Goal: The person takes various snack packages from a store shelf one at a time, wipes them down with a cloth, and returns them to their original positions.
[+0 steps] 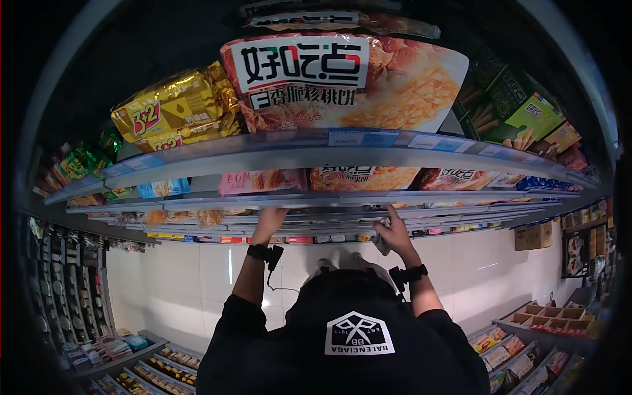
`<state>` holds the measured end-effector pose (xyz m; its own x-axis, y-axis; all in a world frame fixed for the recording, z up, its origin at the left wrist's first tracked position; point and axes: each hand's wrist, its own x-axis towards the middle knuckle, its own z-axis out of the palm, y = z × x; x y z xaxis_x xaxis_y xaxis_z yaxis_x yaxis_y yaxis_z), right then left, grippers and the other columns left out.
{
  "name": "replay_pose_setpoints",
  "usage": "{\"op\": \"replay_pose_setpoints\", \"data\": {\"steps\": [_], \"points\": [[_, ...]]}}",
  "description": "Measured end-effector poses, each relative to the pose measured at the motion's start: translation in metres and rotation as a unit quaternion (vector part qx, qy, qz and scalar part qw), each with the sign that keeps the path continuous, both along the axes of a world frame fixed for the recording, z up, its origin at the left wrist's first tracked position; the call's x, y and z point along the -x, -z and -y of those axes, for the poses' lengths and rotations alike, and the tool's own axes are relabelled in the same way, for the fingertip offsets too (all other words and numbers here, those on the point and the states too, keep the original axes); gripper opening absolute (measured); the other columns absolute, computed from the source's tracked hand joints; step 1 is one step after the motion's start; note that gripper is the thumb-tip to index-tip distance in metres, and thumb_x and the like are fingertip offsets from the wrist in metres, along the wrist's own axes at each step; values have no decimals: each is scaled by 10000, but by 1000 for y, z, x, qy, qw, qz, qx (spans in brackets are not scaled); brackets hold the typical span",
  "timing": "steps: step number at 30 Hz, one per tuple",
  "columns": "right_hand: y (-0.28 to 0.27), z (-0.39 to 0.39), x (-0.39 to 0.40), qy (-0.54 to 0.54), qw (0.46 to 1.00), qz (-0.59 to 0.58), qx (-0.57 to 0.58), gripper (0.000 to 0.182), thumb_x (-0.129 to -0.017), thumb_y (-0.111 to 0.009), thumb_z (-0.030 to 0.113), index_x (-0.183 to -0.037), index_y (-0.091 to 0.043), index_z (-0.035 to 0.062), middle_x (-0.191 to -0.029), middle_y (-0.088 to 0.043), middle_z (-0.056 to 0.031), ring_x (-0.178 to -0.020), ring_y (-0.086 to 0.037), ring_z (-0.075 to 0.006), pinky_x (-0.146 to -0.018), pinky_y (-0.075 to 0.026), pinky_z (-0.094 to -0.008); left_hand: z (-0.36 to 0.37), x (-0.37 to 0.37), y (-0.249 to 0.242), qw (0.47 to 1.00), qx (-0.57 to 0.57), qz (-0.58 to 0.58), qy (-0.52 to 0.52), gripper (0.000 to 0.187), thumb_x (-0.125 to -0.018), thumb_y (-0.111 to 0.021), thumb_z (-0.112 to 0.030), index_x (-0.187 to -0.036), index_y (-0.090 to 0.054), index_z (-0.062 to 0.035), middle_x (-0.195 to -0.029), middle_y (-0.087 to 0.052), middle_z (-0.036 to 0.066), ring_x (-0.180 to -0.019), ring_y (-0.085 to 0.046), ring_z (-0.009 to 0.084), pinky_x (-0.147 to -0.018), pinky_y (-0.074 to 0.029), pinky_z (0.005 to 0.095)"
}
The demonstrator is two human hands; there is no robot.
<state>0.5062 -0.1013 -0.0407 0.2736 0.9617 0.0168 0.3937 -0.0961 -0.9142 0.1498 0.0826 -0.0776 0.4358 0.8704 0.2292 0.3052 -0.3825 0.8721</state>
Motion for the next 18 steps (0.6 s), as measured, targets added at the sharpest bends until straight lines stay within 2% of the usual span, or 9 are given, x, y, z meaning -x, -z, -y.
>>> {"op": "replay_pose_setpoints", "data": {"steps": [2, 6, 8, 9, 10, 11, 12, 16, 18], "points": [[9, -21, -12, 0, 998, 7, 70, 564, -922, -757, 196, -1399, -539, -8, -1101, -726, -138, -1018, -677, -185, -904, -524, -365, -12, 6, 32, 979, 47, -187, -63, 249, -966, -639, -86, -1193, -672, 12, -1142, -735, 165, -1048, -681, 327, -945, -520, 397], [10, -51, -21, -74, 996, -31, -27, 264, -955, -724, 170, -1108, -676, -40, -1003, -736, -97, -875, -682, -172, -811, -537, -335, -20, 1, 47, 997, 24, -44, -60, 293, -930, -649, -168, -1177, -698, -18, -1156, -733, 222, -1092, -684, 413, -927, -540, 445], [47, -62, -37, -70, 992, -78, 74, 248, -942, -743, 190, -1063, -699, -22, -976, -737, -110, -933, -692, -224, -859, -538, -372, -16, 1, 73, 976, -19, -163, -143, 267, -963, -617, -194, -1145, -708, -21, -1141, -738, 183, -1044, -694, 382, -908, -546, 456], [24, -63, -36, -96, 987, -90, 92, 175, -964, -705, 167, -1009, -700, -2, -909, -718, -81, -870, -678, -186, -796, -537, -353, -37, 13, 152, 969, 46, -195, -146, 221, -964, -602, -168, -1096, -712, -29, -1100, -716, 171, -1004, -673, 386, -875, -543, 462], [42, -68, -41, -128, 987, -68, 73, 153, -990, -662, 164, -973, -698, 16, -866, -696, -61, -837, -668, -163, -771, -533, -335, -21, -5, 110, 908, -229, -287, -199, 188, -917, -609, -142, -1040, -699, -31, -1039, -691, 170, -989, -653, 376, -864, -525, 466], [30, -75, -40, -135, 980, -42, 137, 160, -998, -632, 161, -955, -696, 21, -877, -703, -61, -841, -675, -163, -775, -531, -332, 9, -31, 54, 764, -481, -357, -241, 155, -871, -616, -115, -984, -685, -33, -978, -666, 168, -973, -633, 366, -853, -508, 470], [79, -82, -43, -103, 993, -48, 38, 219, -939, -638, 197, -844, -741, 29, -796, -725, -93, -761, -684, -192, -744, -537, -368, 21, -49, 36, 932, -248, -127, -234, 159, -815, -632, -99, -953, -668, -29, -960, -660, 180, -931, -635, 369, -804, -501, 507], [53, -77, -35, -74, 996, -27, 47, 264, -975, -608, 266, -944, -749, 45, -866, -742, -106, -816, -697, -217, -787, -549, -395, 41, -95, 35, 962, -231, -91, -112, 23, -786, -668, -39, -789, -688, -28, -675, -642, 175, -644, -643, 441, -601, -525, 505], [7, -73, -28, -43, 984, -85, 148, 290, -993, -596, 295, -930, -742, 53, -890, -739, -79, -825, -689, -180, -755, -551, -372, 44, -121, 15, 991, -79, -99, -33, 177, -869, -658, -82, -1013, -707, 9, -966, -720, 212, -969, -690, 445, -854, -554, 512]]}}
